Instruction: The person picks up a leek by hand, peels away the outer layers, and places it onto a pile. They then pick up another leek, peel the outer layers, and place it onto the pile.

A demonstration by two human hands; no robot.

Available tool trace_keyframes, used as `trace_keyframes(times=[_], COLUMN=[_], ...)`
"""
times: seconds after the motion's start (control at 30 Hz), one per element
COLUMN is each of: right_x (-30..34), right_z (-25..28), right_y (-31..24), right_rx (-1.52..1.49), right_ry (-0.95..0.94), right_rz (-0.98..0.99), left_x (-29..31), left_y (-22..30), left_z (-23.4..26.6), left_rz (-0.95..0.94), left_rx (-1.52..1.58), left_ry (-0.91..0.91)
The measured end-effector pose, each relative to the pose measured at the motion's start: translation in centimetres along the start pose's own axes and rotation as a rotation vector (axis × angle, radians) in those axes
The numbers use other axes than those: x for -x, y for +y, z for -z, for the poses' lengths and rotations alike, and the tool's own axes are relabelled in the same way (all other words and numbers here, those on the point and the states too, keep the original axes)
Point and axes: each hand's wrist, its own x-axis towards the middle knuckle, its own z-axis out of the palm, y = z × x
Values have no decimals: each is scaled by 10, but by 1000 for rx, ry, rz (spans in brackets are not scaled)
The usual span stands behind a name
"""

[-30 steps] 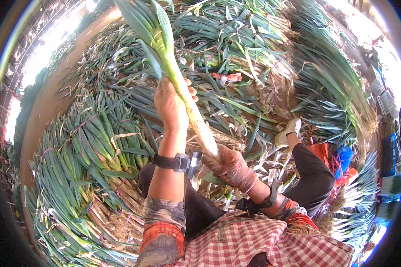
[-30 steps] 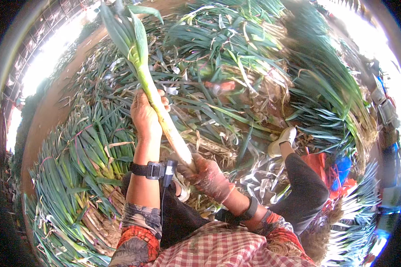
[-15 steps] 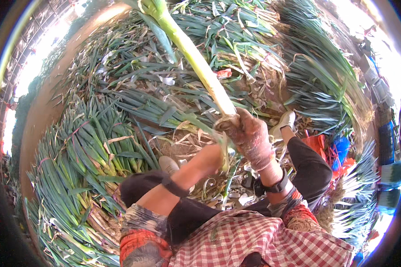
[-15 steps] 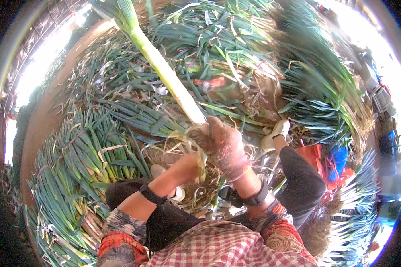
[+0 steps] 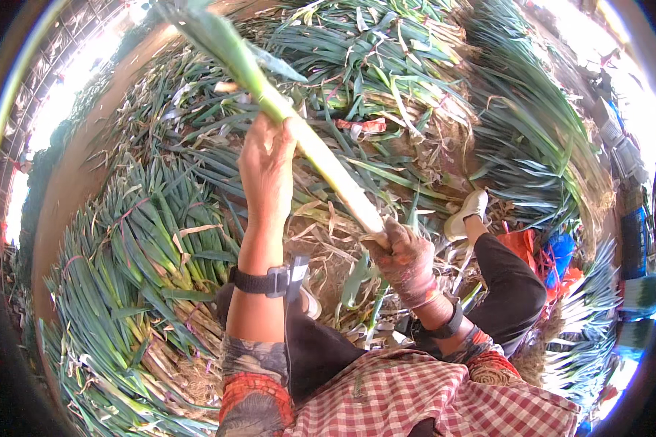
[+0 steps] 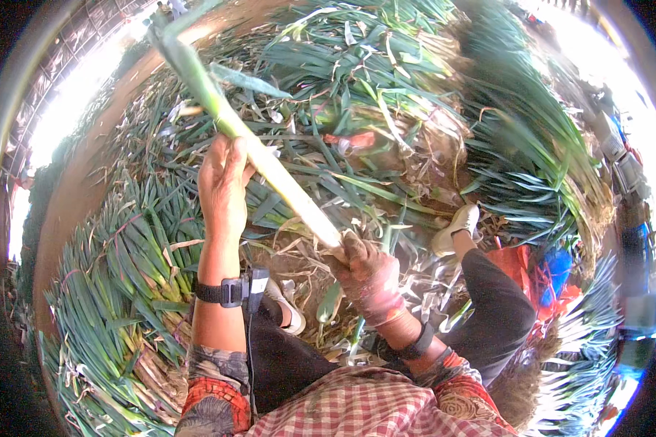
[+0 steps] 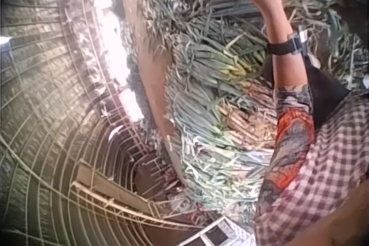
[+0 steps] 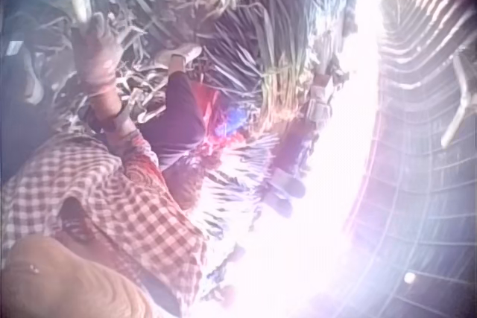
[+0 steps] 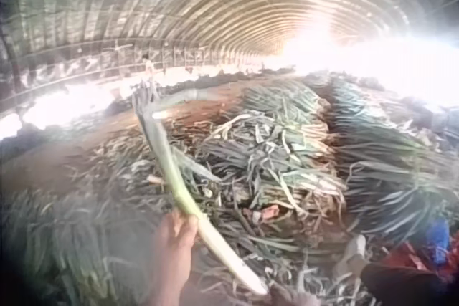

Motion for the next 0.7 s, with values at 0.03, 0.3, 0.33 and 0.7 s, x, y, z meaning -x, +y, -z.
trace_keyframes(times=[0.03,0.3,0.33,0.7], right_x=[1,-1,-1,10], right_z=[-4,-17,-16,-13], right_y=[-1,4,1,13], right_rx=[33,127,88,110], right_ry=[-11,-11,-32,70], right_rz=[-24,-51,-88,36], left_x=[1,20,28,8], left_y=[0,-6,-12,-11], left_z=[1,-8,-11,41], left_rz=[4,-203,-234,454], left_rx=[1,-882,-783,-46], left_ry=[3,-83,-302,343])
